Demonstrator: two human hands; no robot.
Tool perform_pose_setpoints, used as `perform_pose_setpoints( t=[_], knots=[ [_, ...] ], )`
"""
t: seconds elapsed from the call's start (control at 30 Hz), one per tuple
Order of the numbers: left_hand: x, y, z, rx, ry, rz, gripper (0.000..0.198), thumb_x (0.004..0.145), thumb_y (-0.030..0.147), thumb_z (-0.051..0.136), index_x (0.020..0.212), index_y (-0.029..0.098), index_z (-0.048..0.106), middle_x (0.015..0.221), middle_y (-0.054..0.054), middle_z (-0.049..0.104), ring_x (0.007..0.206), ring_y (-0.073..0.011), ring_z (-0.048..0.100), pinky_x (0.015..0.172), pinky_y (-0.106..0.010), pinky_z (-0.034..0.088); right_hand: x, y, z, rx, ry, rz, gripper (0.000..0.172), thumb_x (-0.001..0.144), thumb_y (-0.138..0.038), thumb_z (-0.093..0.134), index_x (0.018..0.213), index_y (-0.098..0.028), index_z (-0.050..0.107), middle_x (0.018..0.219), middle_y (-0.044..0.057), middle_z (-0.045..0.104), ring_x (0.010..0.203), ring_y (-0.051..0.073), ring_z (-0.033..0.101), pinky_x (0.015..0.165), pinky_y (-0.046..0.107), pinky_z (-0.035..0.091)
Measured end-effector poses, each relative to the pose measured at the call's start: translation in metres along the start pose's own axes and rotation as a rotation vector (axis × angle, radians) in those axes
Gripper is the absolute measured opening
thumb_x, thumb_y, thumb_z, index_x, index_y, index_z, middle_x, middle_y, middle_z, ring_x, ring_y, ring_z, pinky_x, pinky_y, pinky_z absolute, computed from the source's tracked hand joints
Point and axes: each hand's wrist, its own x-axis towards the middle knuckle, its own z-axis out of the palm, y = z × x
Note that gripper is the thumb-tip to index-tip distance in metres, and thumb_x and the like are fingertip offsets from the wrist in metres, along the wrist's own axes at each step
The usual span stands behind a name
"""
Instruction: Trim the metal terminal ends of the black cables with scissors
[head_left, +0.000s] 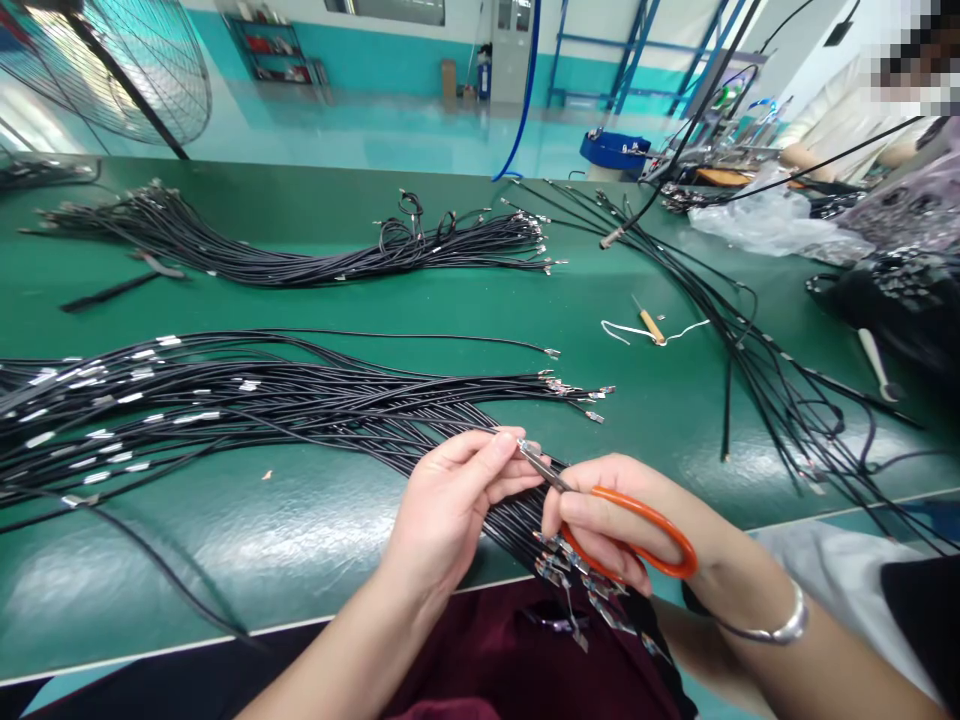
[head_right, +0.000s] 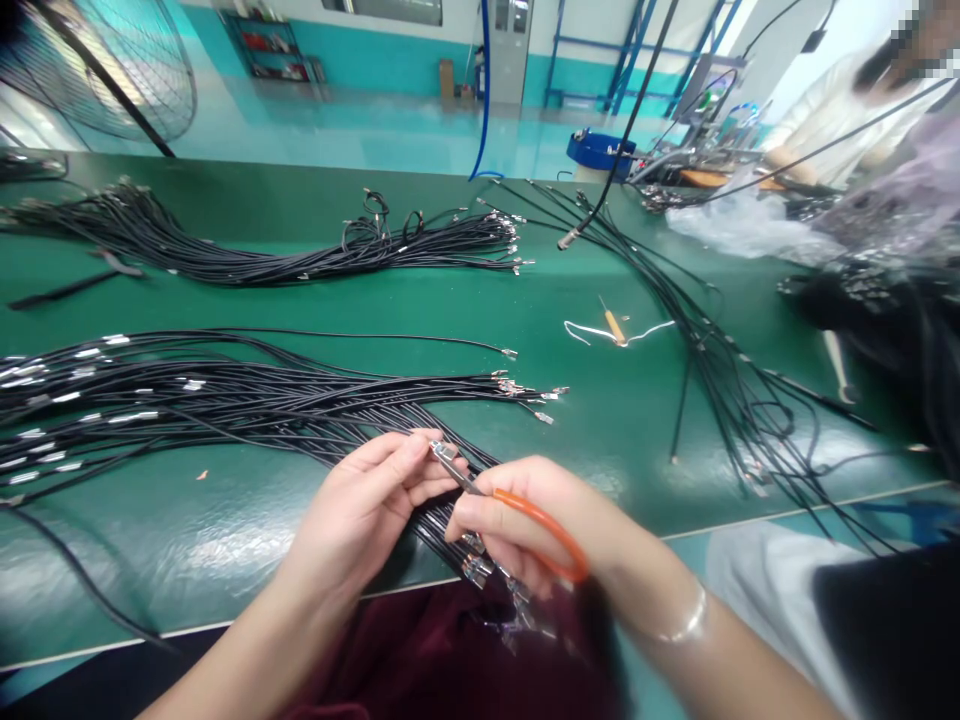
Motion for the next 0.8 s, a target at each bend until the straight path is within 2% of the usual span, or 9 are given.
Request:
perform_pose_setpoints(
  t=[0.3,0.53,0.67,0.73,0.8],
  knots=[
    [-0.004,0.000,0.003,0.030,0.048,0.009,0.014,0.071,0.024,0.077,0.075,0.011,0.074,0.069,-0.008,0.074,0.065,-0.0157,0.071,0.065,-0.023,0.060,0.001,0.000,0.002,-0.029,0.052,0.103,0.028,0.086,-0.044,0.057,0.083,-0.017,0.064,0.043,-0.008,0.047,0.030,0.003,0.038,0.033,0.013,0.028],
    [-0.008,0.000,0.006,0.057,0.098,0.041,0.013,0.069,0.025,0.079,0.071,0.013,0.074,0.069,-0.006,0.074,0.065,-0.0150,0.070,0.065,-0.022,0.059,0.002,-0.004,0.009,-0.105,0.106,0.153,0.029,0.085,-0.044,0.056,0.079,-0.017,0.062,0.040,-0.008,0.047,0.029,0.003,0.037,0.030,0.012,0.028],
    [-0.008,-0.002,0.004,0.074,0.077,0.068,0.011,0.071,0.024,0.077,0.071,0.013,0.074,0.073,-0.005,0.073,0.068,-0.0152,0.070,0.068,-0.024,0.059,-0.003,-0.002,0.007,-0.140,0.116,0.159,0.030,0.084,-0.045,0.058,0.074,-0.017,0.059,0.042,-0.008,0.045,0.031,0.004,0.038,0.030,0.013,0.027],
    [-0.008,-0.004,0.002,0.070,0.048,0.103,0.010,0.072,0.023,0.076,0.071,0.013,0.074,0.079,-0.005,0.072,0.074,-0.0160,0.069,0.075,-0.026,0.057,-0.004,0.001,0.002,-0.091,0.100,0.112,0.028,0.079,-0.044,0.066,0.077,-0.016,0.060,0.046,-0.007,0.048,0.035,0.004,0.040,0.033,0.014,0.030],
    [-0.008,-0.006,0.000,0.057,0.026,0.125,0.008,0.072,0.021,0.075,0.071,0.014,0.074,0.085,-0.004,0.071,0.079,-0.0158,0.068,0.080,-0.027,0.055,-0.003,0.003,-0.002,0.000,0.148,-0.041,0.028,0.074,-0.039,0.072,0.086,-0.017,0.060,0.056,-0.006,0.053,0.041,0.004,0.044,0.039,0.016,0.037]
  ],
)
